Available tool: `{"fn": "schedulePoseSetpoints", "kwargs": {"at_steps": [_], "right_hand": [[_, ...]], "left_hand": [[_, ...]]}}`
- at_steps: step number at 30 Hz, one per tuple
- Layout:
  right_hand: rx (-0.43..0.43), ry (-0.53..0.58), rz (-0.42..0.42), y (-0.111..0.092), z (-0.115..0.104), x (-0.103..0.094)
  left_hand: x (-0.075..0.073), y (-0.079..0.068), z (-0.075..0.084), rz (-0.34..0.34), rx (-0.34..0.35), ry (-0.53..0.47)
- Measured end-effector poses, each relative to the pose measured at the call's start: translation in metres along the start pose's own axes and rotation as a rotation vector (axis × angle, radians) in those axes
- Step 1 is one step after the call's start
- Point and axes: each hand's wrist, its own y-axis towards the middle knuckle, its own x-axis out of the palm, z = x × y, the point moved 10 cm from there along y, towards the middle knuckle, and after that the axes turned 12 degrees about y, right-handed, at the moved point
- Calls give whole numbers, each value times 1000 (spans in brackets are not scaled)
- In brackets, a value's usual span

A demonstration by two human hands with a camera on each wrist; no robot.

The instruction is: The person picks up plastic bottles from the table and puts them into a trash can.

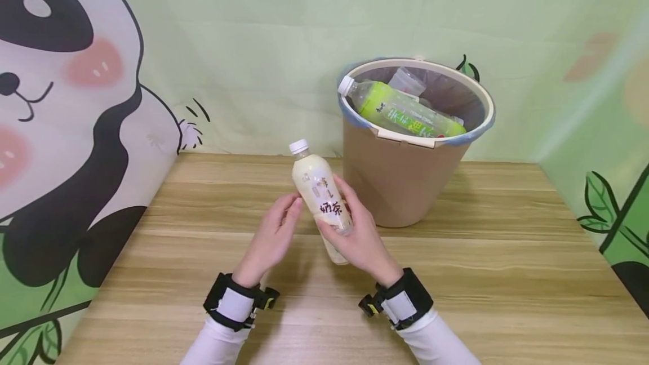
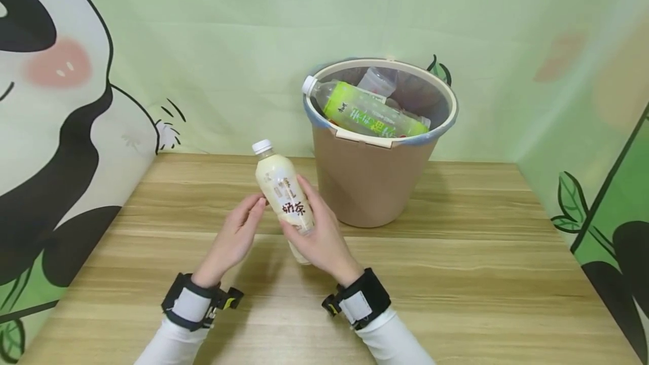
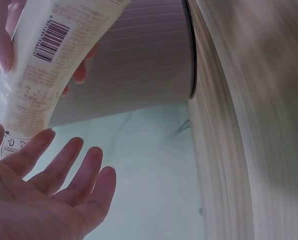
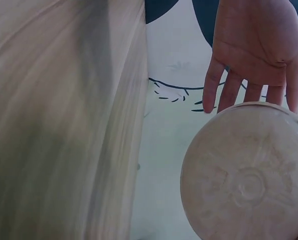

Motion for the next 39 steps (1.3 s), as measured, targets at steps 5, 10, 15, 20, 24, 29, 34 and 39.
{"fn": "schedulePoseSetpoints", "kwargs": {"at_steps": [5, 10, 15, 20, 24, 29, 34, 39], "right_hand": [[-74, -41, -37, 7, -8, 0], [-133, -104, -125, 16, -5, 2], [-203, -171, -185, 30, -29, 1], [-287, -234, -184, 50, -64, -7], [-312, -298, -175, 68, -86, -18], [-306, -394, -195, 86, -107, -28], [-277, -428, -181, 97, -117, -40], [-233, -378, -122, 108, -123, -61]], "left_hand": [[-6, 1, -2, 56, -8, -23], [-12, 4, 0, 113, 2, -45], [-20, 5, 17, 117, 7, -57], [-15, 8, 12, 122, 28, -48], [-13, 8, 15, 121, 49, -24], [-15, 14, 24, 134, 90, -14], [-15, 17, 32, 134, 124, -31], [-12, 16, 34, 118, 135, -43]]}}
